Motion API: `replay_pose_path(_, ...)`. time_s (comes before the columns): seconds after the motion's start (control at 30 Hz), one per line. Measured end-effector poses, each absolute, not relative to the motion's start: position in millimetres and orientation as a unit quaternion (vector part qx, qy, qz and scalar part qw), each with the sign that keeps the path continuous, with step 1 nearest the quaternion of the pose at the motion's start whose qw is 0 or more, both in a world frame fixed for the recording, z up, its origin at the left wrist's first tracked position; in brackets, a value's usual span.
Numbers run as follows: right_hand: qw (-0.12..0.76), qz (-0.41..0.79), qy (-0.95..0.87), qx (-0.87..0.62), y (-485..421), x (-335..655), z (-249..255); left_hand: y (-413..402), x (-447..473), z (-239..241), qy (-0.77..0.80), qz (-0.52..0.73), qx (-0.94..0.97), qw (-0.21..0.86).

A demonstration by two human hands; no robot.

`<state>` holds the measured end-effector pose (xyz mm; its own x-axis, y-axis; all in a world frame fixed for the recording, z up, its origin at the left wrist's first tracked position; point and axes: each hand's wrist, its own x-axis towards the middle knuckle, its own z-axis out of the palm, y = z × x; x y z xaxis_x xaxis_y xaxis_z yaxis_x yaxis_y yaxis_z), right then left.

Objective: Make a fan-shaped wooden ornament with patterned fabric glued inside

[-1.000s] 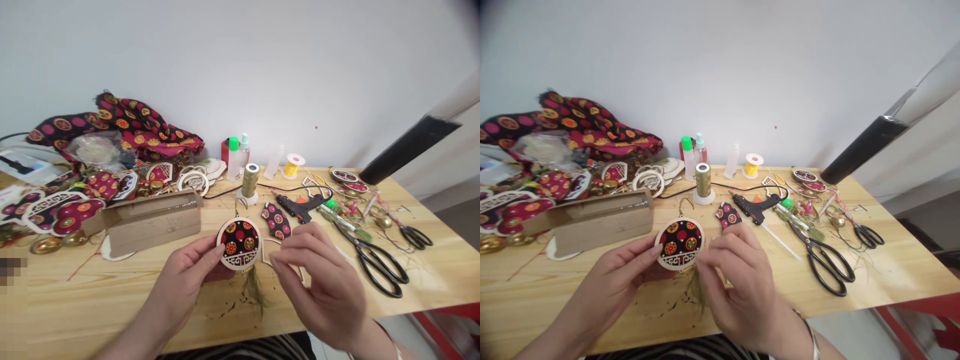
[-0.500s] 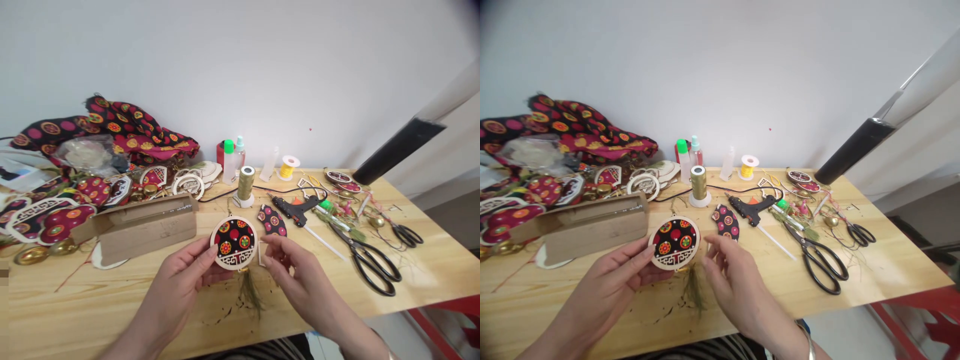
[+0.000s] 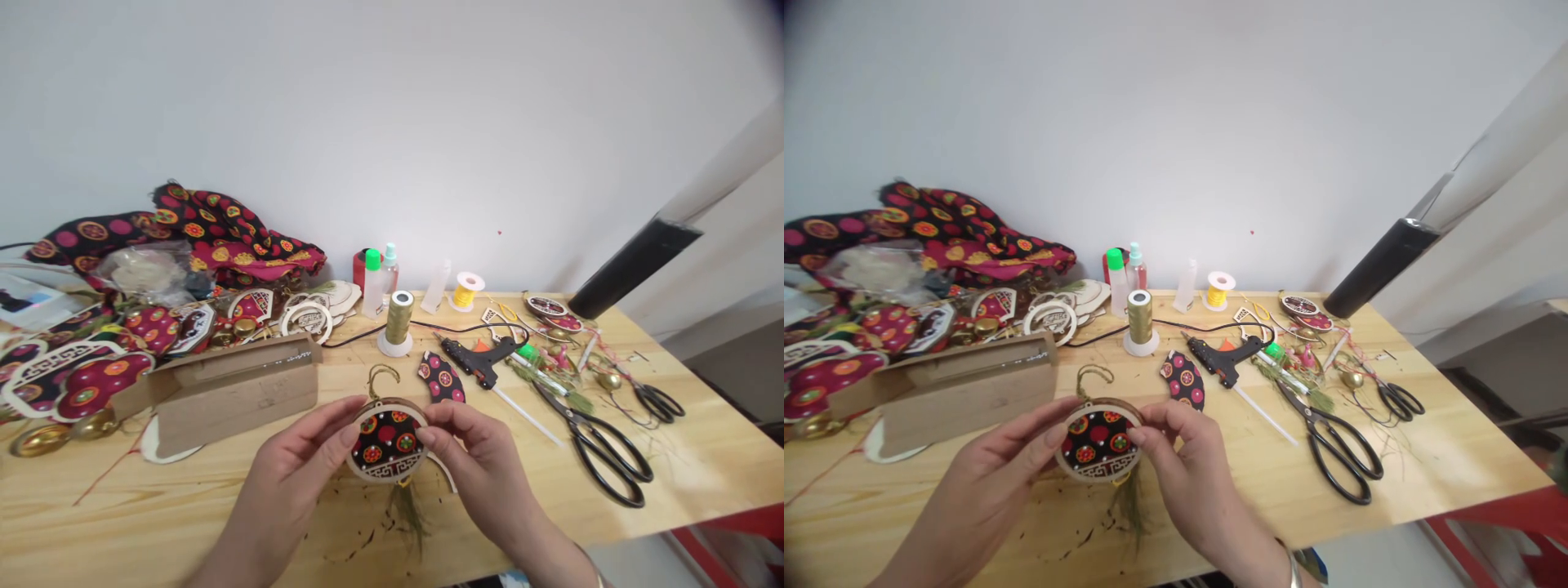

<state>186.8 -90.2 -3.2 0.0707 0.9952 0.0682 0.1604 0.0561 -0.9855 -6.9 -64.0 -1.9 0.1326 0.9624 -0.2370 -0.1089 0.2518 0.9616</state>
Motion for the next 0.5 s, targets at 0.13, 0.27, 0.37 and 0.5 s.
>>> replay_pose_path(0.13, 0.481, 0.371, -0.569, -0.555, -91.0, 185.0, 0.2, -61.9, -6.6, -2.3, 0.502, 0.423, 0.503, 0.562)
replay_pose_path(0.27, 0.49, 0.39, -0.552, -0.551, -89.6, 183.1, -2.9, -63.2, -8.8, -4.0, 0.508, 0.414, 0.52, 0.548)
replay_pose_path(0.37, 0.497, 0.47, -0.505, -0.526, -88.6, 181.9, -5.3, -60.5, -7.9, -3.4, 0.529, 0.431, 0.472, 0.558)
replay_pose_path(0.5, 0.5, 0.597, -0.432, -0.454, -87.5, 179.8, -3.5, -53.2, -1.7, 0.4, 0.566, 0.455, 0.368, 0.58)
